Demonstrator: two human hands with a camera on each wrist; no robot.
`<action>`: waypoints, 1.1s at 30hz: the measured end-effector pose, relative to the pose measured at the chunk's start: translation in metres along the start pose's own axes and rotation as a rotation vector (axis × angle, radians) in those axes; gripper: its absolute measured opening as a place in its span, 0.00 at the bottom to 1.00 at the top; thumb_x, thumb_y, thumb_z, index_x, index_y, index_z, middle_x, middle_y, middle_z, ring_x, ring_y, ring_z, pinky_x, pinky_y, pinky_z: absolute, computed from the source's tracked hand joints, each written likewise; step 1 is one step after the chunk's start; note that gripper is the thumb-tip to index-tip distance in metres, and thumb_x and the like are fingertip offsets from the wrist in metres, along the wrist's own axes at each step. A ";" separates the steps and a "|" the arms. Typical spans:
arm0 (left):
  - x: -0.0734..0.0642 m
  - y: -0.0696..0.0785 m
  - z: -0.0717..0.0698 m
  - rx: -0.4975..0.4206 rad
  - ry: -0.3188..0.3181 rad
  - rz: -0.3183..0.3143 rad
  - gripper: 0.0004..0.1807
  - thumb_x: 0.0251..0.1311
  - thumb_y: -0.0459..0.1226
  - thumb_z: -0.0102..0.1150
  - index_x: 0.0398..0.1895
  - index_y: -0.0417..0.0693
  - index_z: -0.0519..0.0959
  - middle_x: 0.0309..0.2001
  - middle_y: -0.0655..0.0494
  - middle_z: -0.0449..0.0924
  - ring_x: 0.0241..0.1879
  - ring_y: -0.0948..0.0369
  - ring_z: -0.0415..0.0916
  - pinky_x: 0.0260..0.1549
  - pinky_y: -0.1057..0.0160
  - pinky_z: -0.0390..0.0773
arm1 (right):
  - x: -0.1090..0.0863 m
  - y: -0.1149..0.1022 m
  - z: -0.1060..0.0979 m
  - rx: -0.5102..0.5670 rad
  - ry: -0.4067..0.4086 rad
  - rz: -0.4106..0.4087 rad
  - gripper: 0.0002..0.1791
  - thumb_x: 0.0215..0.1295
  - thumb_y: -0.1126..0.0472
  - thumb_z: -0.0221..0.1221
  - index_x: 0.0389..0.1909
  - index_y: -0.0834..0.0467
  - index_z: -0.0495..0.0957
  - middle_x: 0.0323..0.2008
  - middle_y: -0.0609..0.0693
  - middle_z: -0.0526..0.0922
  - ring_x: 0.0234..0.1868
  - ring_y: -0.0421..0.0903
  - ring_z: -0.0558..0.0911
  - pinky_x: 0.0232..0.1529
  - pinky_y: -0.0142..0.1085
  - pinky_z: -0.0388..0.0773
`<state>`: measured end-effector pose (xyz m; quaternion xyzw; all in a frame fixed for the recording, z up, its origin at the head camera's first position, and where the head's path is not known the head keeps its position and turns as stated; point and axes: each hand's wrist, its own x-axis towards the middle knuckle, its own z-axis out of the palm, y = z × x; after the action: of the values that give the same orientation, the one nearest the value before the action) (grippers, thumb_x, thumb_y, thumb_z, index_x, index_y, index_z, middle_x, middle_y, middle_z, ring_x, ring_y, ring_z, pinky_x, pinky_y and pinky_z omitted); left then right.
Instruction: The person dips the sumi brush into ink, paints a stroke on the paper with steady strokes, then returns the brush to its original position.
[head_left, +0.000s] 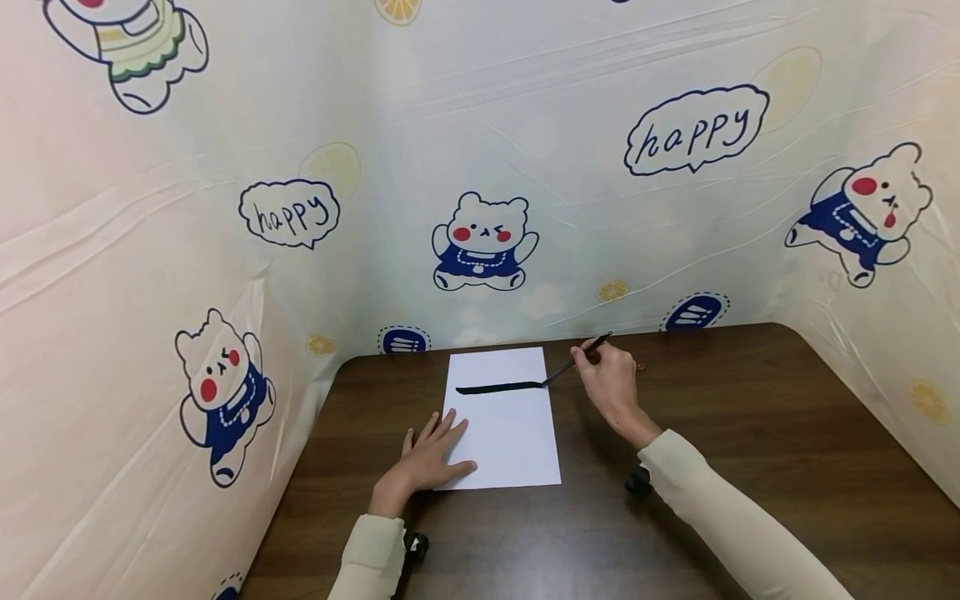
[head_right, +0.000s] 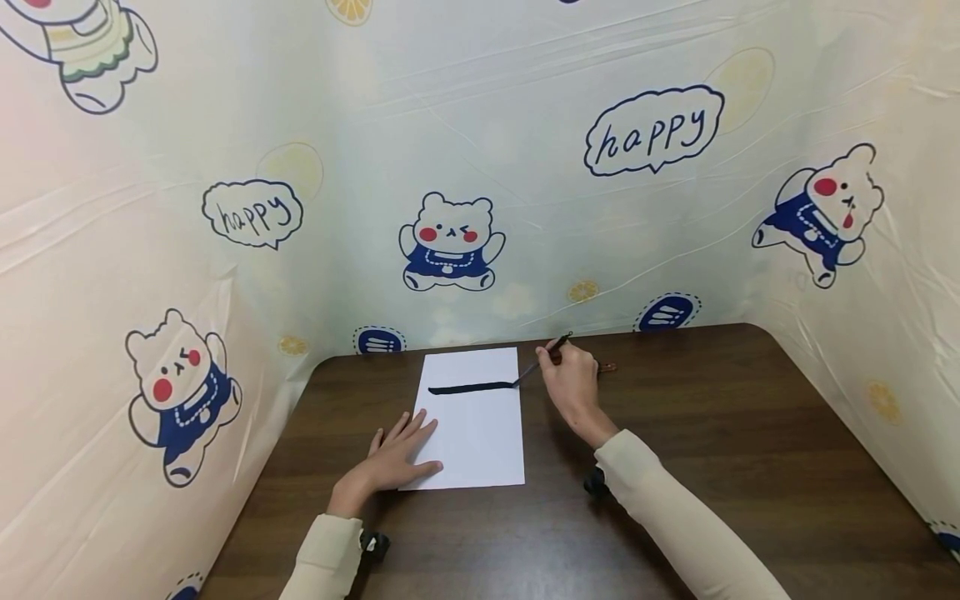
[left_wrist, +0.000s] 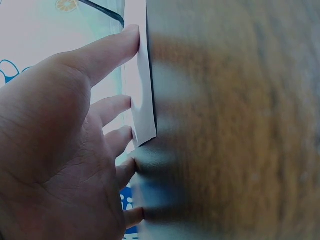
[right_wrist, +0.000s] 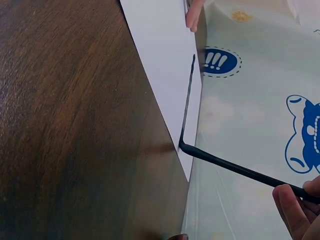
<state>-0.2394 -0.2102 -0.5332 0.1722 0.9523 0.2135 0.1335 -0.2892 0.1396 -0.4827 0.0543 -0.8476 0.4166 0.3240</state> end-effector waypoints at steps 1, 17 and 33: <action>0.001 -0.001 0.001 0.000 0.000 -0.001 0.47 0.69 0.60 0.63 0.86 0.54 0.59 0.88 0.48 0.44 0.87 0.39 0.35 0.75 0.21 0.31 | 0.000 0.000 0.000 0.000 -0.003 0.003 0.08 0.71 0.61 0.70 0.35 0.62 0.87 0.27 0.56 0.91 0.29 0.54 0.90 0.35 0.52 0.85; 0.008 -0.013 0.011 -0.021 0.016 -0.005 0.49 0.66 0.63 0.64 0.86 0.61 0.59 0.89 0.56 0.42 0.88 0.44 0.31 0.76 0.23 0.26 | 0.000 0.000 -0.004 -0.022 -0.002 -0.018 0.09 0.72 0.60 0.69 0.35 0.63 0.87 0.28 0.57 0.91 0.30 0.55 0.90 0.34 0.52 0.86; -0.001 0.004 0.000 0.027 -0.002 -0.016 0.47 0.68 0.61 0.63 0.85 0.56 0.60 0.88 0.50 0.45 0.87 0.40 0.36 0.76 0.21 0.34 | 0.002 -0.002 -0.015 -0.039 0.009 -0.065 0.09 0.71 0.61 0.69 0.35 0.64 0.87 0.28 0.57 0.90 0.28 0.53 0.88 0.32 0.50 0.84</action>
<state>-0.2377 -0.2074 -0.5316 0.1666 0.9563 0.1992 0.1340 -0.2825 0.1499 -0.4742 0.0738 -0.8519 0.3896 0.3422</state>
